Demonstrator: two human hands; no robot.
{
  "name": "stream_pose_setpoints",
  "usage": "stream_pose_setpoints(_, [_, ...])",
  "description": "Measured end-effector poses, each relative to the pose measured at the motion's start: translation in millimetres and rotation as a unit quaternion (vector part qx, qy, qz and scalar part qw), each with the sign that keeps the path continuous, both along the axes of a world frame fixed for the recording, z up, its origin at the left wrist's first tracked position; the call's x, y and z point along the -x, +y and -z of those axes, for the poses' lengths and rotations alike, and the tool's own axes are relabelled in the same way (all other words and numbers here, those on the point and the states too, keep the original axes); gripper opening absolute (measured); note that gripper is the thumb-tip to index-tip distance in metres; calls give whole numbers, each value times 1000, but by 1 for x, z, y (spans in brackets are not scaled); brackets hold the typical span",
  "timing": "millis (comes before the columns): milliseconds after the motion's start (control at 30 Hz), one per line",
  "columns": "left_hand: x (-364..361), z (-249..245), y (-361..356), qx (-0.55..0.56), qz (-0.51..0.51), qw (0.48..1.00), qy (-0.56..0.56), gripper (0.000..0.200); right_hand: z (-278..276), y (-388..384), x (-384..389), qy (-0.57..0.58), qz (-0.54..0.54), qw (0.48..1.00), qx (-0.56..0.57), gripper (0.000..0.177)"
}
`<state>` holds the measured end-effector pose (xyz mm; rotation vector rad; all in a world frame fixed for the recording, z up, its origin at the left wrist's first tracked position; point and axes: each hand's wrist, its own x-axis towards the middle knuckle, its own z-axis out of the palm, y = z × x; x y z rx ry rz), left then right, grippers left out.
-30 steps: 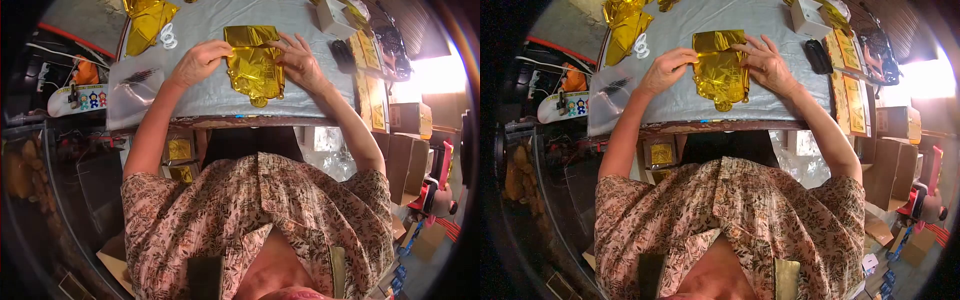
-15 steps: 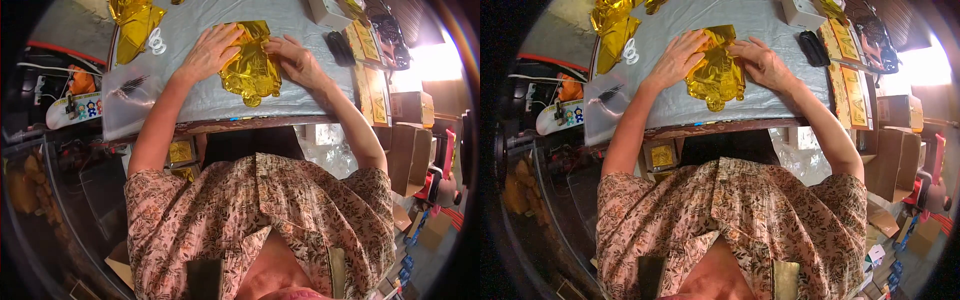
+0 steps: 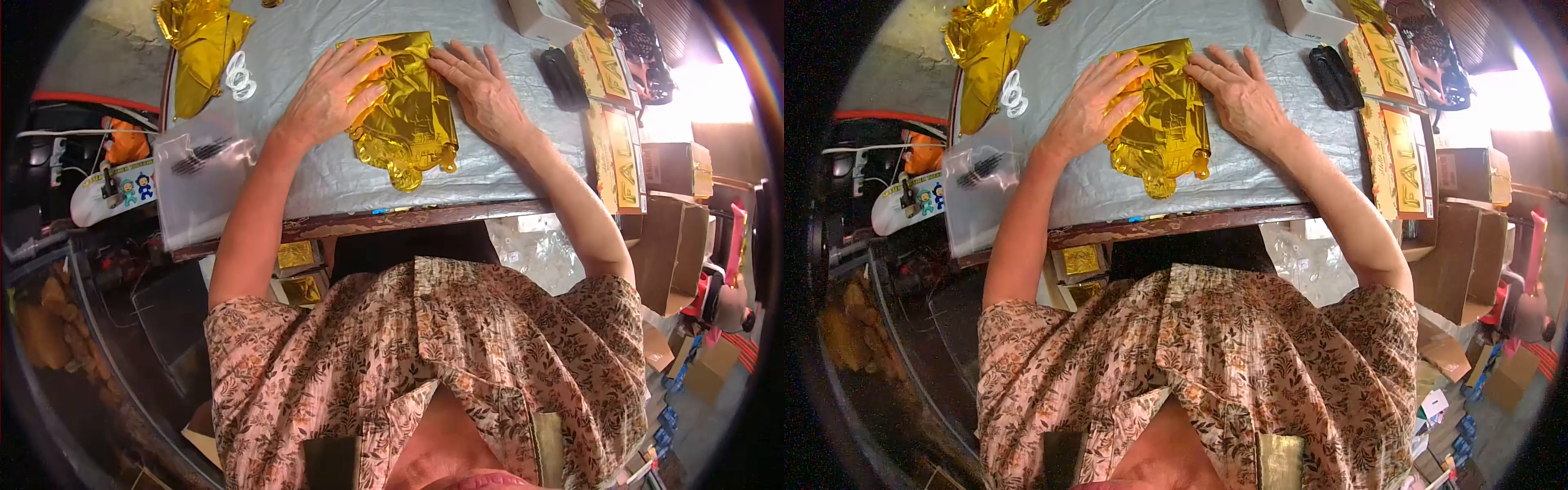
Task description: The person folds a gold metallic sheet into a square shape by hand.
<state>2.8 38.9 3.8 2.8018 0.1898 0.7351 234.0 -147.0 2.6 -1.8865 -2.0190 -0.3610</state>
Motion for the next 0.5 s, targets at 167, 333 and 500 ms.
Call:
stream_pose_setpoints(167, [1, -5, -2, 0, 3, 1000, -14, 47, 0, 4, 0, -52, 7, 998, -18, 46])
stream_pose_setpoints(333, [-4, -51, -14, -14, -47, 994, 93, 50, 5, 8, 5, -79, 18, 997, -17, 45])
stream_pose_setpoints(500, [-35, -6, 10, -79, 19, 996, 34, 60, 11, 12, 9, -70, 28, 997, -1, 48])
